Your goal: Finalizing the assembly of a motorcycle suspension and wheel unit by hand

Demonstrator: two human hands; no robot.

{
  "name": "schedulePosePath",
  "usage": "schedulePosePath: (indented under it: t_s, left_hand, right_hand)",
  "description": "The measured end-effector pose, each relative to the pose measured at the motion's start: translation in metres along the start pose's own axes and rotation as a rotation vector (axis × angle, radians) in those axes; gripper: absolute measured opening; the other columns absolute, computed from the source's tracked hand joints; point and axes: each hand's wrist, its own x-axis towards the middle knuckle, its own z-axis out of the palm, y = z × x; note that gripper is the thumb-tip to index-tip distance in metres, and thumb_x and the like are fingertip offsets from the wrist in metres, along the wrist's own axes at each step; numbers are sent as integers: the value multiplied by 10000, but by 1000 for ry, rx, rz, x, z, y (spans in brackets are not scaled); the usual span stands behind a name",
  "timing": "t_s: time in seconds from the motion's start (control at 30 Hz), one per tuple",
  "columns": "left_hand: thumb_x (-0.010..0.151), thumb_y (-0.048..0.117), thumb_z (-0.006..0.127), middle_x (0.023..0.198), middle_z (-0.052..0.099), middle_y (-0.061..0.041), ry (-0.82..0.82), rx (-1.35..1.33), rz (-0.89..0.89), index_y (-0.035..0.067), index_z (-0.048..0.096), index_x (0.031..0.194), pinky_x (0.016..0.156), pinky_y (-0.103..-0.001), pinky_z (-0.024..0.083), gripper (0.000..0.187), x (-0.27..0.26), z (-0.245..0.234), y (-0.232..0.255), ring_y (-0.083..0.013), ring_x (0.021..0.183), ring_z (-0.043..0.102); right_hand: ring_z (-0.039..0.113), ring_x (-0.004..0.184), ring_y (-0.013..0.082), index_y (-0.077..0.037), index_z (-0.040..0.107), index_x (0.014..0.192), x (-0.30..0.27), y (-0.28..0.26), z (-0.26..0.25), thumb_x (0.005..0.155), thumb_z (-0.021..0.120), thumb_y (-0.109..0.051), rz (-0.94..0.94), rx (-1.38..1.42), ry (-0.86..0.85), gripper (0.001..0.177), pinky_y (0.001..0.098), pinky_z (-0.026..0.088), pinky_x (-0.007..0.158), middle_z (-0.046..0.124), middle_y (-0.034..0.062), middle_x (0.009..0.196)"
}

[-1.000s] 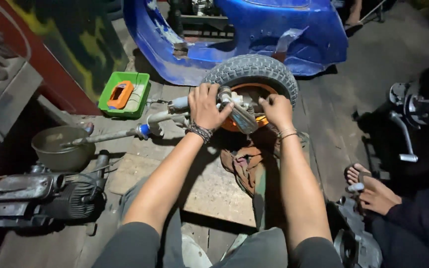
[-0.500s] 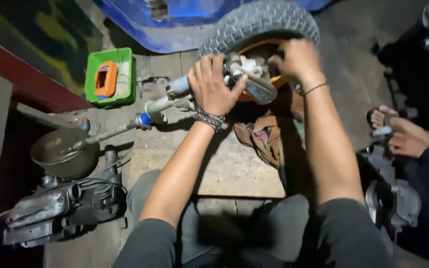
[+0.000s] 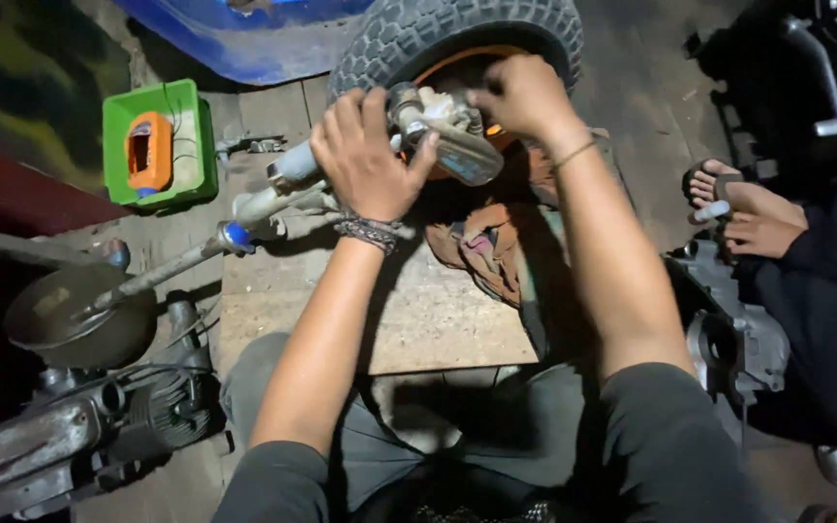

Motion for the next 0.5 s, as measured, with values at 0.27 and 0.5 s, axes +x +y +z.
schedulePosePath:
  t_s: [0.27,0.5]
  left_hand:
    - [953,697,337,1116,577,-128,35,-8,26,121,549,1193,884,-465,406,660,2,-6,1,-307,1028,578]
    - [953,690,377,1130,573,-145,33,8,46,102,567,1201,878,-473,392,665,0,-9,3,-335,1021,571]
  right_hand:
    - [369,483,230,-145,452,597,-6,-29,-22,1073,735,-448,158,-4,16,631,397,303,489,391,47,522]
    - [476,517,240,-131,515,614,-13,-30,-48,1056,766,-476,193,85,61,614,403,351,547,482,65,530]
